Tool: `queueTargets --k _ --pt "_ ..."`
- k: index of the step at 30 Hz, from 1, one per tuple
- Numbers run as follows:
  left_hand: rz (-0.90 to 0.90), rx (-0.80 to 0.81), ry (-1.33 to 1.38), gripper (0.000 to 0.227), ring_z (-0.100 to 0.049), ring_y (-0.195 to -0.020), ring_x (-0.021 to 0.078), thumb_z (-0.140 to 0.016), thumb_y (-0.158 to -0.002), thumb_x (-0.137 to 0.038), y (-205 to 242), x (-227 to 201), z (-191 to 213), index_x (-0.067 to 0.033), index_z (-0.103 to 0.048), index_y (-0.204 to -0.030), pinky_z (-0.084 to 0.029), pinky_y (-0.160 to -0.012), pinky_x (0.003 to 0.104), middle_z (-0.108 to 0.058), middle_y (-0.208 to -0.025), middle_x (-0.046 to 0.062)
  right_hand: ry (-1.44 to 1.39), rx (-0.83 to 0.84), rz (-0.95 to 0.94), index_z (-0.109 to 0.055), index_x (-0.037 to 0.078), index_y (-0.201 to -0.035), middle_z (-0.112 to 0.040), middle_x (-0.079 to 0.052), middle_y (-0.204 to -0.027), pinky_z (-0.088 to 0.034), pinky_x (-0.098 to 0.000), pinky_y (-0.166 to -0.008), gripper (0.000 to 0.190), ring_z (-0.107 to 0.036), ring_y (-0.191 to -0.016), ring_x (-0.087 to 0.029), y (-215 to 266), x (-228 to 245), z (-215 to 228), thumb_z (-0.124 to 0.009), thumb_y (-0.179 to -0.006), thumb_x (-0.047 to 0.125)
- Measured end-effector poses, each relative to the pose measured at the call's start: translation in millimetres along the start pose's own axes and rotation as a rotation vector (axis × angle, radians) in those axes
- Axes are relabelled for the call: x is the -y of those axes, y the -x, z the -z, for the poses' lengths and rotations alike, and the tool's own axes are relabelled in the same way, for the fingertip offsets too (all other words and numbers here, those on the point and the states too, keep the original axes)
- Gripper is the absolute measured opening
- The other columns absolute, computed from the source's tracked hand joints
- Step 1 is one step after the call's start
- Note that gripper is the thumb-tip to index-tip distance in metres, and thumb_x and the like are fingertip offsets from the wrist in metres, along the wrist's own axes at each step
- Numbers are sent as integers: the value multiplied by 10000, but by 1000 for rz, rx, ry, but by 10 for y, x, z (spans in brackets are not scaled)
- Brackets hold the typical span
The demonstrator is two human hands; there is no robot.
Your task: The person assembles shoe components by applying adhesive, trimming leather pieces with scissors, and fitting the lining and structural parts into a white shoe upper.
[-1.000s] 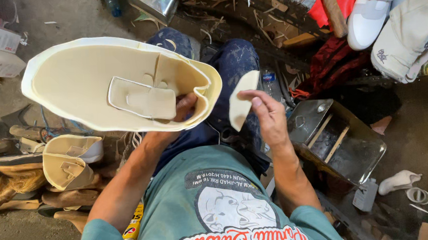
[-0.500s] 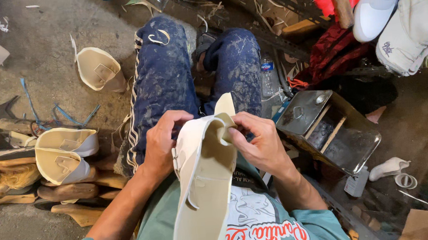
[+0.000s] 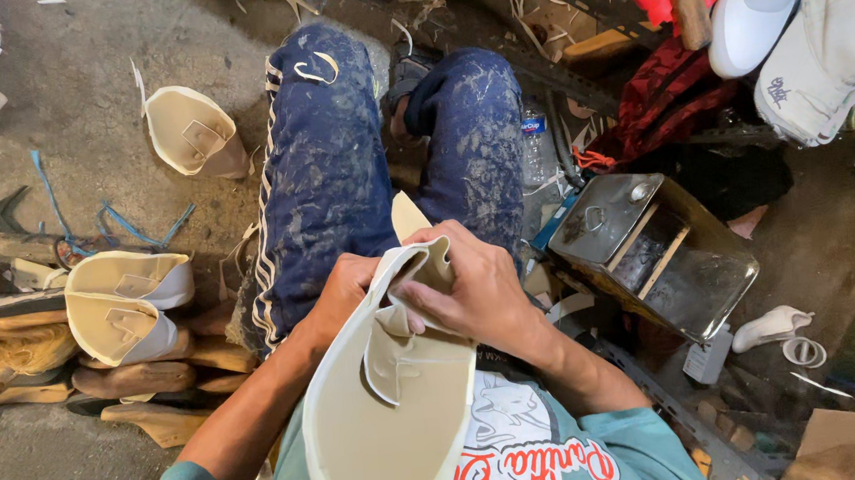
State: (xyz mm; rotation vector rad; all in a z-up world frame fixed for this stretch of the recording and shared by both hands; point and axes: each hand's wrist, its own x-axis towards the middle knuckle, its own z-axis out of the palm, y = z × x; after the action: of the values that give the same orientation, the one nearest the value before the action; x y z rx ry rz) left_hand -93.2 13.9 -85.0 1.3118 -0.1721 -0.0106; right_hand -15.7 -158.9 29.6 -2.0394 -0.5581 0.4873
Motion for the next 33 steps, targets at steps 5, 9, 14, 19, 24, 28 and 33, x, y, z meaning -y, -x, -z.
queueTargets --k 5,9,14,19,24,28,33 --pt "109 7 36 261 -587 -543 149 -860 -809 -288 -65 -73 1 -137 -672 -705 -505 -550 280 -668 -626 11 99 -10 26 -624 85 -1190 -633 -87 -937 -537 -453 -564 406 -682 -739 -375 -39 -85 20 -709 -942 396" --pt "230 -7 81 256 -567 -591 110 -860 -804 -249 -109 -178 7 -114 -662 -712 -508 -594 279 -664 -628 13 -163 161 -107 -665 78 -1257 -661 -96 -991 -530 -336 -597 447 -660 -771 -229 -81 -303 252 -806 -855 217" --pt "334 -85 169 251 -582 -634 75 -865 -787 -255 -203 -348 123 -128 -659 -719 -513 -649 238 -676 -671 -33 95 19 -92 -747 107 -1028 -684 -79 -825 -505 -340 -545 105 -685 -666 -269 -146 -594 209 -697 -948 151" --pt "385 -238 124 205 -569 -682 73 -889 -782 -188 -182 -138 367 -86 -712 -799 -520 -692 245 -698 -727 7 226 -35 23 -702 154 -927 -597 -17 -709 -459 -316 -531 120 -621 -597 -217 -402 -627 68 -685 -987 256" --pt "394 -334 33 113 -578 -707 118 -836 -792 -98 -234 -112 662 -53 -740 -832 -501 -710 296 -711 -761 74 218 -68 124 -729 120 -1082 -664 -87 -815 -521 -354 -600 139 -680 -697 -299 -659 -545 56 -624 -991 125" --pt "361 -417 15 169 -580 -754 54 -882 -777 -101 -460 -80 750 -95 -760 -894 -523 -776 225 -699 -780 -27 51 -200 112 -283 34 -1614 -625 -167 -780 -508 -366 -651 633 -549 -684 -223 -740 -381 291 -538 -1041 -52" --pt "391 -375 54 180 -592 -747 31 -886 -784 -101 -594 -14 829 -97 -769 -921 -539 -767 216 -710 -766 -30 -671 -269 -231 -578 34 -1262 -700 -44 -922 -602 -211 -639 300 -660 -761 -79 -818 -1026 53 -679 -980 49"
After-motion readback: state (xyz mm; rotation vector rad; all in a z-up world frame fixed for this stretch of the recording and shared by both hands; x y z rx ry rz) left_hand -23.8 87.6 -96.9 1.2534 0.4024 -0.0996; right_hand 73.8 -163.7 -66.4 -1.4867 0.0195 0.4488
